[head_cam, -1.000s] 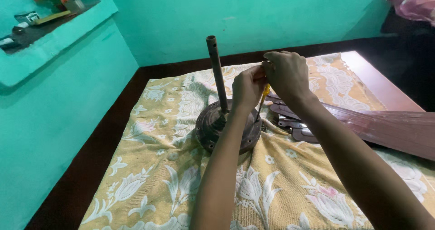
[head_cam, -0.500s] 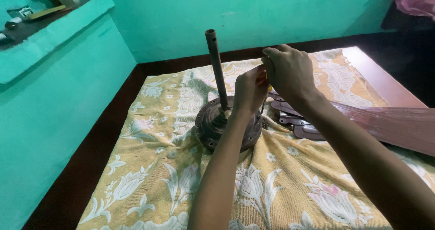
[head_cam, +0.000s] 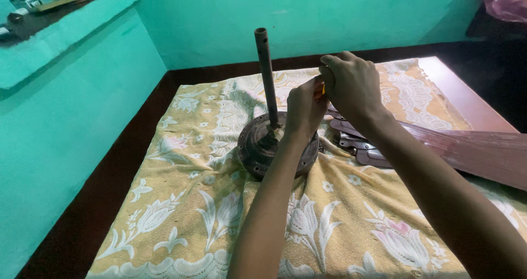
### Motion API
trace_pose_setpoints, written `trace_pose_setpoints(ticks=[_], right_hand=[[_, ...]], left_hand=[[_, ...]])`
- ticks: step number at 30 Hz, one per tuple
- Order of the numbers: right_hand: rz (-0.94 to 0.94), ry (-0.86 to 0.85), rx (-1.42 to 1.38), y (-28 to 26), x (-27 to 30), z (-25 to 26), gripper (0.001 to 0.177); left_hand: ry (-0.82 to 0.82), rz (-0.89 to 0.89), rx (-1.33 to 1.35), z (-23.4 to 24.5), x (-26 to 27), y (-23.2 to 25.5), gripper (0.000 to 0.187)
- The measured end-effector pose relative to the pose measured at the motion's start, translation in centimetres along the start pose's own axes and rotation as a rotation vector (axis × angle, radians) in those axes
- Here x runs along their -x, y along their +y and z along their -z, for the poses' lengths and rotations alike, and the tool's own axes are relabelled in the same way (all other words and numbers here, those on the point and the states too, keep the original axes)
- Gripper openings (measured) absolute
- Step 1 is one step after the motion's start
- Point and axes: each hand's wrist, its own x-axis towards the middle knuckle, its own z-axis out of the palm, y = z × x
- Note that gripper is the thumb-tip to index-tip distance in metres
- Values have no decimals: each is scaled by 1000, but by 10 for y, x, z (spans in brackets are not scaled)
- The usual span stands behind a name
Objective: The person uses a yellow-handled screwdriver to tighten screws on the base of a ceiling fan motor housing. The fan blades are placed nearby on a patterned cloth. The person rotates the housing to access different screws and continues tightening them throughout the clip.
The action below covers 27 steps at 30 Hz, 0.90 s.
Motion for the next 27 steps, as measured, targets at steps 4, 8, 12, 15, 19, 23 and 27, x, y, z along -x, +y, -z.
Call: trace_pose_setpoints(ticks=[4, 8, 12, 15, 19, 23, 27], right_hand=[[5, -23, 26, 0, -1, -1, 15], [-23, -71, 57, -2, -2, -2, 15], [-8, -24, 28, -4, -1, -2, 16], [-10, 15, 0, -7, 2, -3, 19], [-54, 10, -150, -3, 2, -1, 23], [-17, -181, -332, 21, -8, 12, 20], [124, -349, -342, 44, -16, 27, 16]], left_hand=[[12, -9, -3, -1, 1, -1, 29], [19, 22, -43, -1, 0, -1, 23], [20, 12, -53, 0, 1, 2, 26], [14, 28, -84, 2, 0, 4, 25], [6, 103, -62, 4, 1, 4, 30], [-60, 27, 48, 6, 2, -1, 30], [-153, -53, -8, 3, 0, -6, 29]])
